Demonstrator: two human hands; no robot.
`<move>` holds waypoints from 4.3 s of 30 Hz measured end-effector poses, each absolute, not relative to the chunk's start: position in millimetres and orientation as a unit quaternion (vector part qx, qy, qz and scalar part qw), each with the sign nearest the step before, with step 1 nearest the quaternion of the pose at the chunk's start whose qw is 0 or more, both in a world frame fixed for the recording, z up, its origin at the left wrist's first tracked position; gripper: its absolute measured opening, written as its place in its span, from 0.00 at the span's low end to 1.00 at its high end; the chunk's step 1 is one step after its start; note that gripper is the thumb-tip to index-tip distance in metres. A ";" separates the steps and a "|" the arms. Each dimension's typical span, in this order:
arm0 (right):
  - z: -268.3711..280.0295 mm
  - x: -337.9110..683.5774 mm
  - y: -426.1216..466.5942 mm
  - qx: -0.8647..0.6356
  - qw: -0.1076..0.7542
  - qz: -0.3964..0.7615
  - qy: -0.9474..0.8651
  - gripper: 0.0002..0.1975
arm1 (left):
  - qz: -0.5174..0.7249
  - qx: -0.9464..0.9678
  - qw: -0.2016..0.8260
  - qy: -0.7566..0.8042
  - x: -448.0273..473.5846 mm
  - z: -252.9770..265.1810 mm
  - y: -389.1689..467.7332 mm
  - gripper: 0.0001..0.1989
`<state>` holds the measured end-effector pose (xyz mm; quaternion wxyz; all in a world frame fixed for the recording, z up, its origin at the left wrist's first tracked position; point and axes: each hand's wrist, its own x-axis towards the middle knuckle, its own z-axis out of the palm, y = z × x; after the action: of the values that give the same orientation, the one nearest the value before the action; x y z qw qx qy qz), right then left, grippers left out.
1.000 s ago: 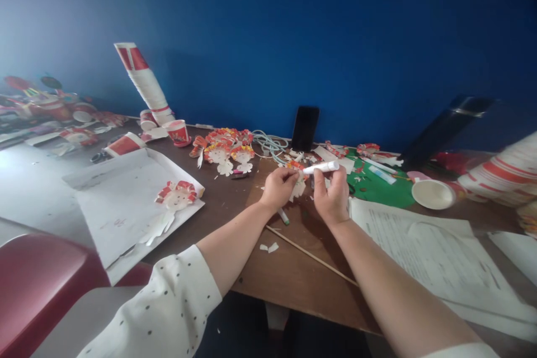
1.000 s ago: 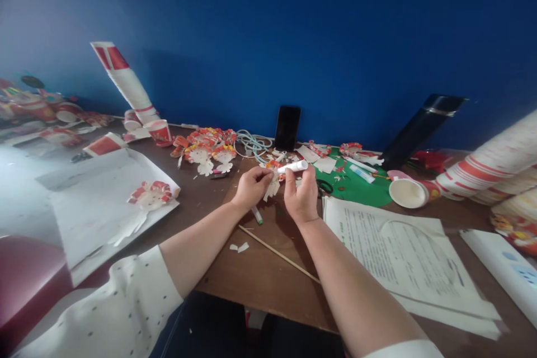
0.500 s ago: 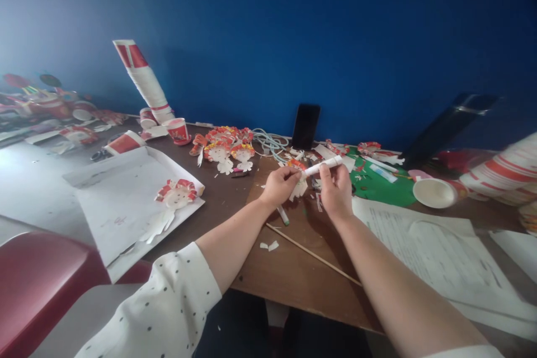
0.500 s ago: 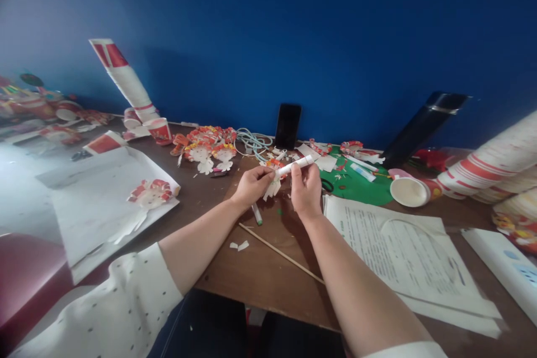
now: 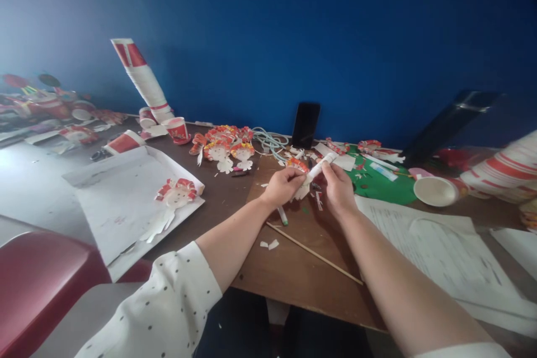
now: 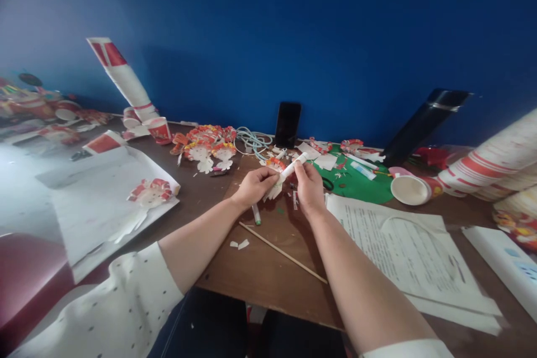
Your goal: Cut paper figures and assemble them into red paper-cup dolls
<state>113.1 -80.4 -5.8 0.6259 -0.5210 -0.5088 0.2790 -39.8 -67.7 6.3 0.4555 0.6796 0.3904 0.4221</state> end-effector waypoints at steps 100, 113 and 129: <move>15.4 93.6 -95.9 -0.510 0.503 0.424 -0.554 0.21 | 0.257 0.663 0.171 0.682 -72.2 2.8 -43.8 0.16; 12.2 93.7 -88.8 -0.487 0.558 0.361 -0.567 0.14 | 0.244 0.684 0.148 0.671 -71.7 0.3 -42.8 0.16; 22.9 125.4 -91.5 -0.356 0.627 0.598 -0.351 0.12 | 0.505 0.768 0.113 0.377 -63.8 10.6 -58.7 0.15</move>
<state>125.4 -91.5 22.9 0.6271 -0.3560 -0.3506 0.5976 -63.8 -58.7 10.6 0.1127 0.7684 0.3769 0.5048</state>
